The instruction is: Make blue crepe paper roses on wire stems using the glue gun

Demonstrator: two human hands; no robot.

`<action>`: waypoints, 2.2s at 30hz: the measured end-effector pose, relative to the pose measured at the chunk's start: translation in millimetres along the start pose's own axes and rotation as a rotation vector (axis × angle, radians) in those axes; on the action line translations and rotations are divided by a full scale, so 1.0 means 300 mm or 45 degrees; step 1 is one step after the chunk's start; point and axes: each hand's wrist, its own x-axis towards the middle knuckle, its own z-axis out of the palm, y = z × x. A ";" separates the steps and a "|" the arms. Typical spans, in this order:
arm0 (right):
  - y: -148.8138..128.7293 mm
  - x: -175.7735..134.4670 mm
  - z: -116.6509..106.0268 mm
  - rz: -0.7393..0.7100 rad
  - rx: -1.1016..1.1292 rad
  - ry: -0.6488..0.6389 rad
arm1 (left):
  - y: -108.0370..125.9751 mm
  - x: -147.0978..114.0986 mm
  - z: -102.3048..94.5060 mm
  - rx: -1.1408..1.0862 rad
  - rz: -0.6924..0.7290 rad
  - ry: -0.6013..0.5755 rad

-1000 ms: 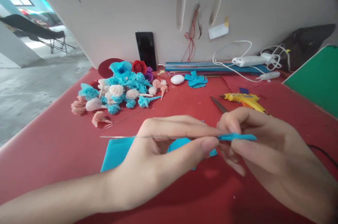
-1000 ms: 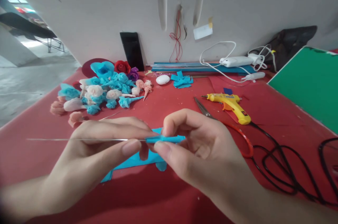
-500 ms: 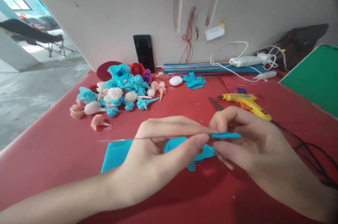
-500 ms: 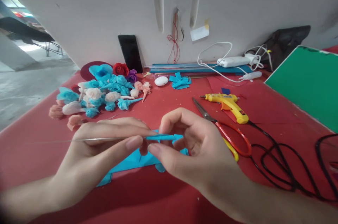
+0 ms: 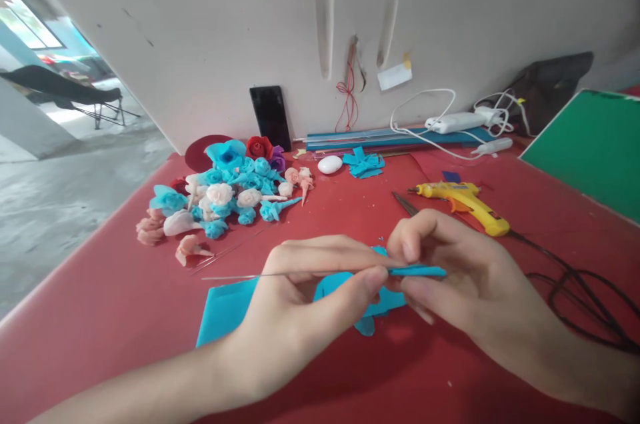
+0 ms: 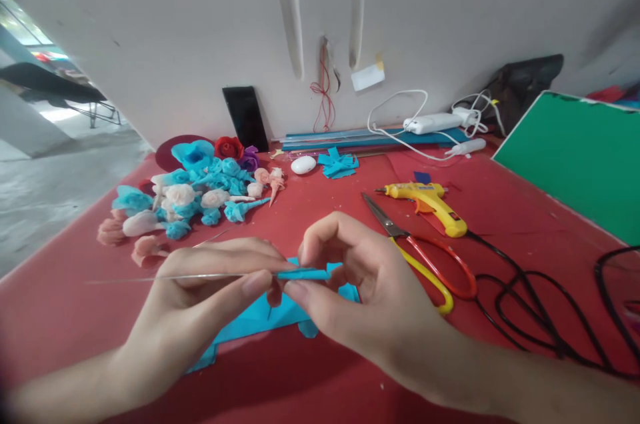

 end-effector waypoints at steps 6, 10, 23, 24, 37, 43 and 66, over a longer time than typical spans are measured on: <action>0.006 -0.007 0.005 -0.003 -0.078 0.125 | 0.008 -0.001 -0.005 0.076 0.060 0.043; -0.016 0.009 -0.006 -0.253 -0.151 0.391 | 0.000 0.010 -0.012 0.137 0.093 0.112; 0.098 0.039 -0.533 0.234 -1.294 0.889 | -0.172 0.024 0.033 0.160 -0.145 0.060; 0.126 0.034 -0.557 0.287 -1.302 0.881 | -0.183 0.025 0.033 0.164 -0.154 0.057; 0.052 -0.063 -0.452 0.233 -0.418 0.673 | -0.196 0.030 0.049 0.245 -0.196 0.079; -0.020 -0.097 -0.326 0.083 -0.154 0.557 | -0.148 0.039 0.052 0.256 -0.197 0.124; 0.021 -0.137 -0.101 0.196 -0.558 1.277 | 0.037 0.057 -0.004 0.774 0.584 0.117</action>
